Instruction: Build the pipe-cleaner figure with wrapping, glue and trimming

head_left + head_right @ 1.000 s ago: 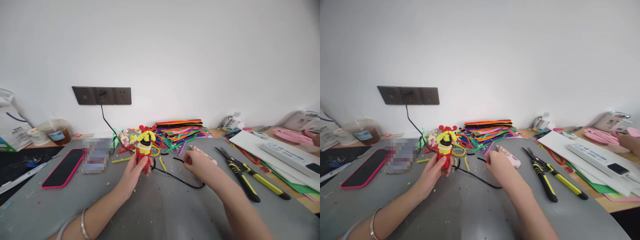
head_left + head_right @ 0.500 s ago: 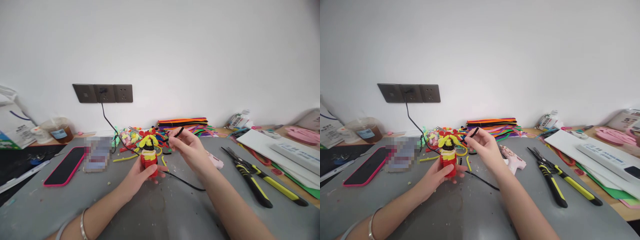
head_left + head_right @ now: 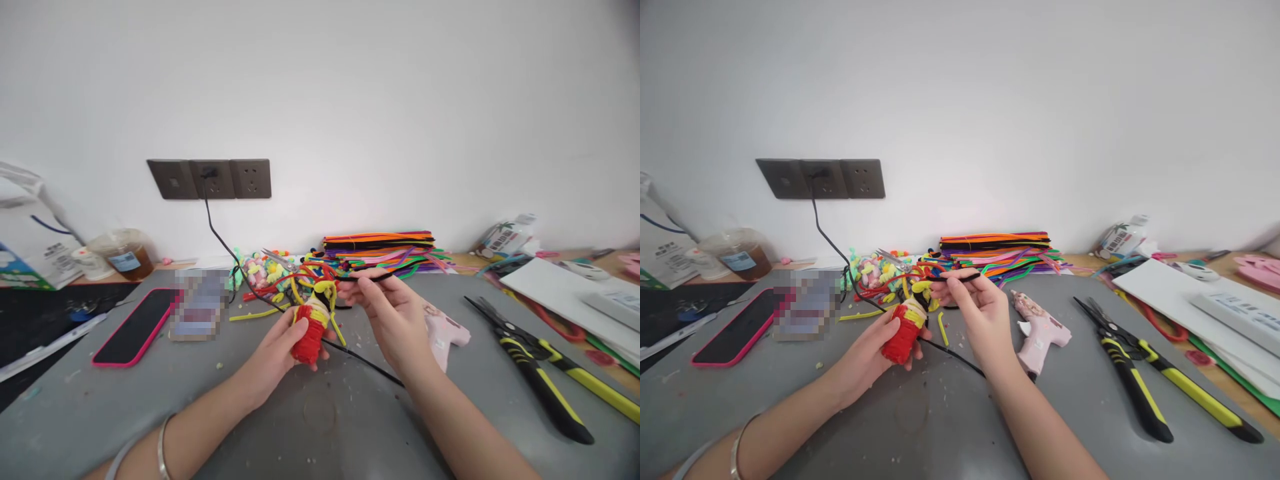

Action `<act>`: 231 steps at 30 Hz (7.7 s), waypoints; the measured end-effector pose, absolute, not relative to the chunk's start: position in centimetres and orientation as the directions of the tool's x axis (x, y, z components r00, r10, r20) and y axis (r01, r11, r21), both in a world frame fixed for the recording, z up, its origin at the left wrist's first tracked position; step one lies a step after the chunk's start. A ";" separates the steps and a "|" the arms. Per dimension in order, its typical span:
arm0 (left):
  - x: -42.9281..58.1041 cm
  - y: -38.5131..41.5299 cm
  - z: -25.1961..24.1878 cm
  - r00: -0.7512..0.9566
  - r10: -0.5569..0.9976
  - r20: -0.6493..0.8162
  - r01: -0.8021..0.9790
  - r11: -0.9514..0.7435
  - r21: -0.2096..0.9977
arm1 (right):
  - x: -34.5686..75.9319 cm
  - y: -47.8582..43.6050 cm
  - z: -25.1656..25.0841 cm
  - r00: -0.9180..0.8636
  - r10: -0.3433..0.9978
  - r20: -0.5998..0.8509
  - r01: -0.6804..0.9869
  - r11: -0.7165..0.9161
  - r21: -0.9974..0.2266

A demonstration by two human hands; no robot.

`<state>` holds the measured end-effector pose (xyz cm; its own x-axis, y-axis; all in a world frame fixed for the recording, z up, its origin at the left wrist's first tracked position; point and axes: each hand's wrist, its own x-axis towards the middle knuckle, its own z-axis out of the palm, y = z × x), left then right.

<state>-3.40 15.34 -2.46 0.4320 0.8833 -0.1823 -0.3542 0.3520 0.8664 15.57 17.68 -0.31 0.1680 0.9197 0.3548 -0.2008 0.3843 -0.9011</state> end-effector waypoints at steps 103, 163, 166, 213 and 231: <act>-4.0 17.0 -2.1 0.112 0.993 -0.046 -0.584 0.103 0.805 | 21.3 20.5 -0.4 0.494 0.822 0.284 -0.245 0.444 -0.862; -3.9 16.4 -2.7 0.342 0.938 0.055 -0.219 0.023 0.975 | 15.2 16.0 -0.4 -0.243 0.628 0.739 0.359 0.766 -0.533; -3.9 16.4 -2.6 0.336 0.941 0.043 -0.225 0.035 0.974 | 15.6 16.2 -0.3 -0.226 0.650 0.726 0.310 0.754 -0.579; -4.1 16.4 -2.8 0.348 0.932 0.100 -0.216 -0.025 0.976 | 17.0 16.7 0.2 -0.304 0.567 0.766 0.347 0.814 -0.465; -3.7 16.1 -2.1 0.298 0.953 -0.060 -0.472 0.202 0.858 | 17.0 17.3 0.1 0.068 0.809 0.583 0.199 0.562 -0.803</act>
